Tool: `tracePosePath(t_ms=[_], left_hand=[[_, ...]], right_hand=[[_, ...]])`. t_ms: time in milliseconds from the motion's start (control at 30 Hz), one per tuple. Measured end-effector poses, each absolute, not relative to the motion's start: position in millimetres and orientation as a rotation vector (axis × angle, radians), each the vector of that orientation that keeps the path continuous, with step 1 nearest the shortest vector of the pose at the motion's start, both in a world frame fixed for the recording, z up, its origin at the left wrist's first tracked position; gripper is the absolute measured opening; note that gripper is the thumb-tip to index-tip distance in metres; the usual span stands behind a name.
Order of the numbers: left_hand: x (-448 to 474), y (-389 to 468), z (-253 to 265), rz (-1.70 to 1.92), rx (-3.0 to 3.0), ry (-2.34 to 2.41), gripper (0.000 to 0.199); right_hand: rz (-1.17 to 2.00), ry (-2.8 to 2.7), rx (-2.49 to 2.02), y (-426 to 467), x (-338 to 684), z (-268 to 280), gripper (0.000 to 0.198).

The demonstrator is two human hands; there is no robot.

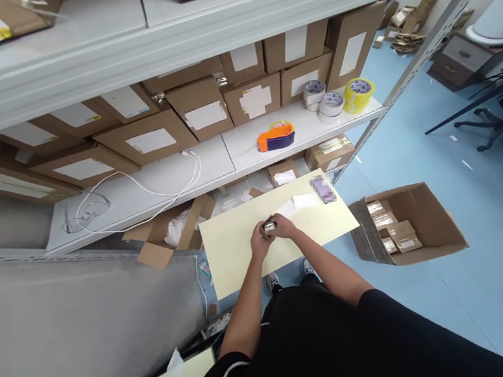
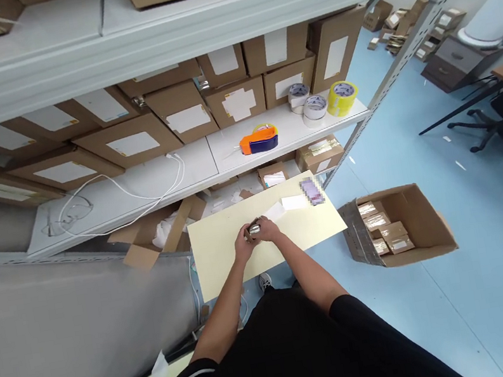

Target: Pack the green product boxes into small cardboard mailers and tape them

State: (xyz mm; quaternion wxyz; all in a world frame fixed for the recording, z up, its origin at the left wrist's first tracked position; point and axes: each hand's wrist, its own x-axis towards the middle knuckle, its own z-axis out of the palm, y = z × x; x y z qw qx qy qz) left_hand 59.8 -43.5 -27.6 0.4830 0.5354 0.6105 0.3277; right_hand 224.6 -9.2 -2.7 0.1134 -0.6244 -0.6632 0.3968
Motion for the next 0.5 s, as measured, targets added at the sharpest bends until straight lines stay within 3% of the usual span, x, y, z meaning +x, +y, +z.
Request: tracePosePath(t_ms=[367,500], left_hand=[[69.9,-53.5,-24.1,0.857,1.34,1.564,0.079],[64.3,-50.8,-19.9,0.85,1.274,1.64,0.08]], right_hand=[[1.105,-2.135,-1.783,-3.3,228.1,27.1,0.066],[1.05,-2.101,-1.696,-3.1,239.0,57.5,0.058]])
